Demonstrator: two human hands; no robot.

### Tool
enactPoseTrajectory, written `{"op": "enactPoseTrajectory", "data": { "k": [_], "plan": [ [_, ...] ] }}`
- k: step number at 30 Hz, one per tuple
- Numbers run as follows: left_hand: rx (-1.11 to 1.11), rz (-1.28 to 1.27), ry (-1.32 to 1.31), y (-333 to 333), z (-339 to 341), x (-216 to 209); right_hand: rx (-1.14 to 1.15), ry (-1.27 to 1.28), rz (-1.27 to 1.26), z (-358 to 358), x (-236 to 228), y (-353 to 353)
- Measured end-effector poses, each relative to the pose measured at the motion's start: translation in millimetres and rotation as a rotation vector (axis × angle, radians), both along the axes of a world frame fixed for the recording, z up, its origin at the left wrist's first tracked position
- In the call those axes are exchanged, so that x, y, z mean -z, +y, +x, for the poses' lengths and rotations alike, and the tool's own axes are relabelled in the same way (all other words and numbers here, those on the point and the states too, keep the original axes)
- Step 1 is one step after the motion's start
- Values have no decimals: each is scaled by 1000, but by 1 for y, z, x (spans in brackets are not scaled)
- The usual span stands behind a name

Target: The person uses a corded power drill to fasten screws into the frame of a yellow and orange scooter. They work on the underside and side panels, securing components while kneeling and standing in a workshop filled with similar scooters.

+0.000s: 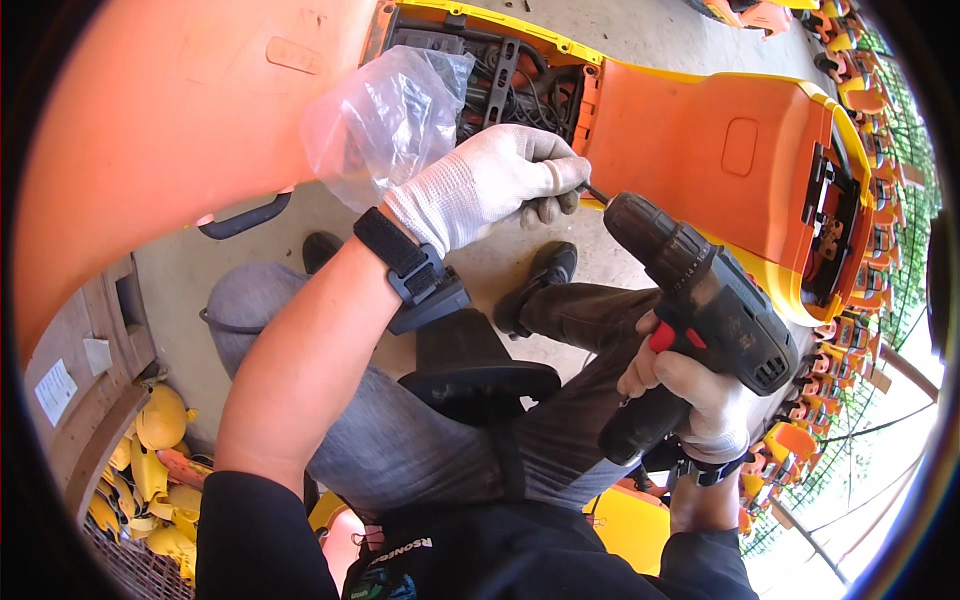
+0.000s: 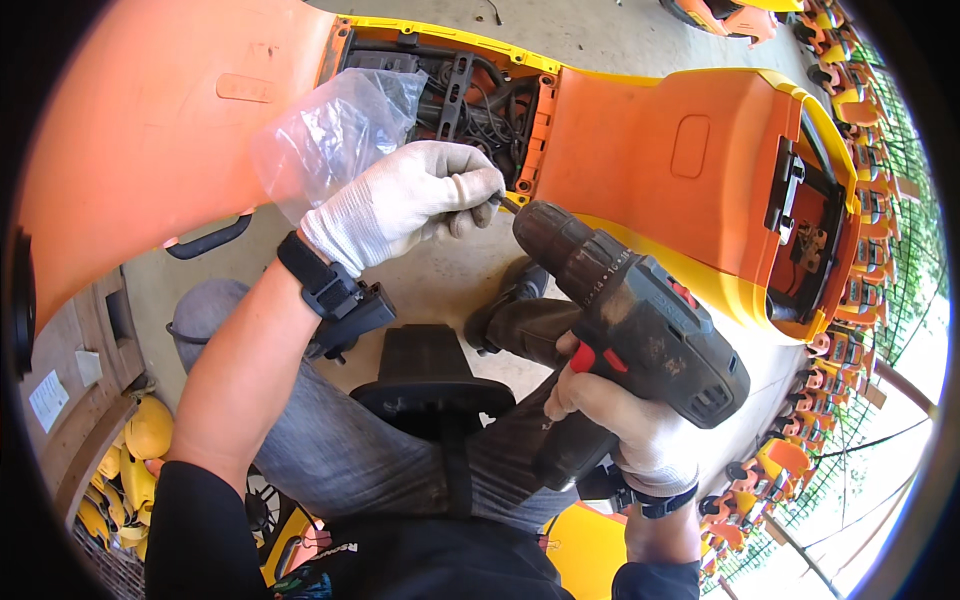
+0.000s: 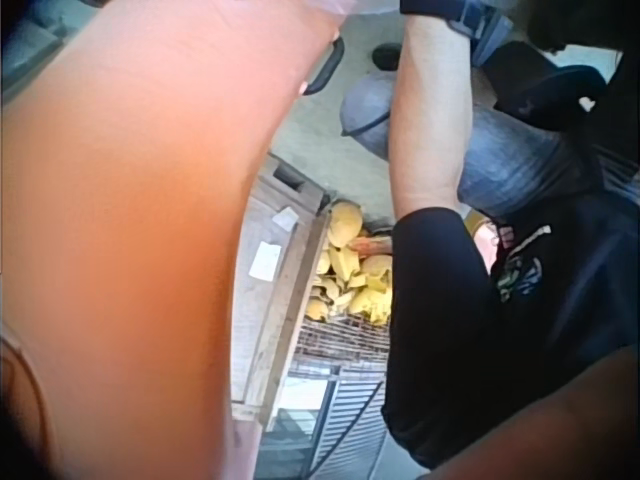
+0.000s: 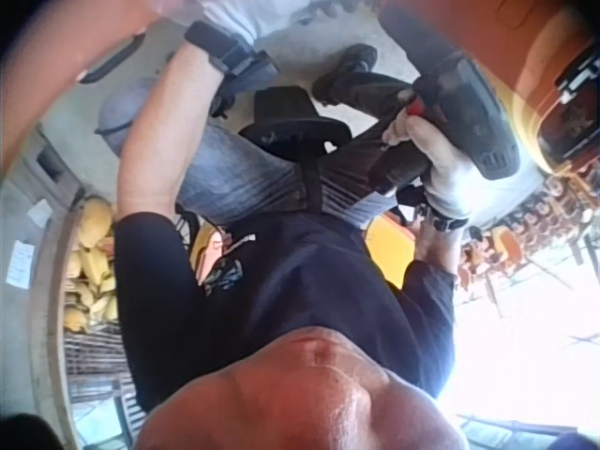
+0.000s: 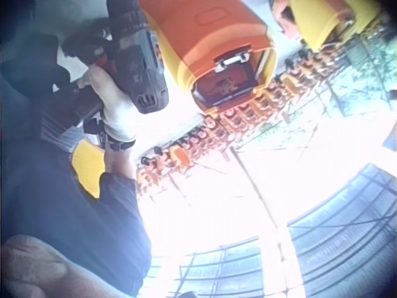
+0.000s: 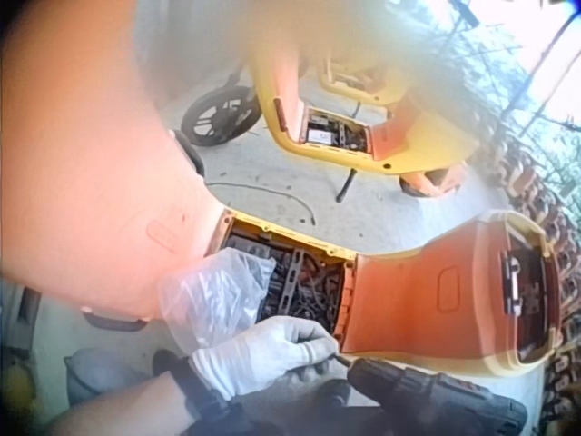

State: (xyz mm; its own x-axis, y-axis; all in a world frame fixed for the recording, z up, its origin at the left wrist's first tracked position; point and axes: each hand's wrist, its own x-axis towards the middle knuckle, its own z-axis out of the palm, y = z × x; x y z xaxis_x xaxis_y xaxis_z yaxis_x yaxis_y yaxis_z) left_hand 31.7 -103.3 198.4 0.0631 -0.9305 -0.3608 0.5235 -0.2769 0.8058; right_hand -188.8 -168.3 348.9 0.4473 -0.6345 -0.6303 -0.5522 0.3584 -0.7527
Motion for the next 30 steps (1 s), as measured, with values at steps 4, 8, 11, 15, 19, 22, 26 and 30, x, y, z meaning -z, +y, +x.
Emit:
{"op": "enactPoseTrajectory", "data": {
  "k": [4,8,11,15,19,22,26,30],
  "plan": [
    [-12,1,21,-4,-1,6,-37,-40,-19,-8,8,-4],
    [-35,20,-6,-7,-1,10,-4,-42,-100,3,7,-1],
    [-57,25,-9,-9,1,12,58,-85,-82,10,8,1],
    [-46,14,-13,-9,4,12,-59,-79,-6,-1,10,-14],
    [-109,-2,44,-9,1,12,-61,-76,-66,5,8,-14],
    [-137,-5,98,-9,4,14,10,-89,-204,23,7,-3],
    [-143,27,59,-8,5,10,45,-125,-233,28,8,2],
    [-134,20,35,-8,5,13,-30,-86,-60,13,7,-8]
  ]
}}
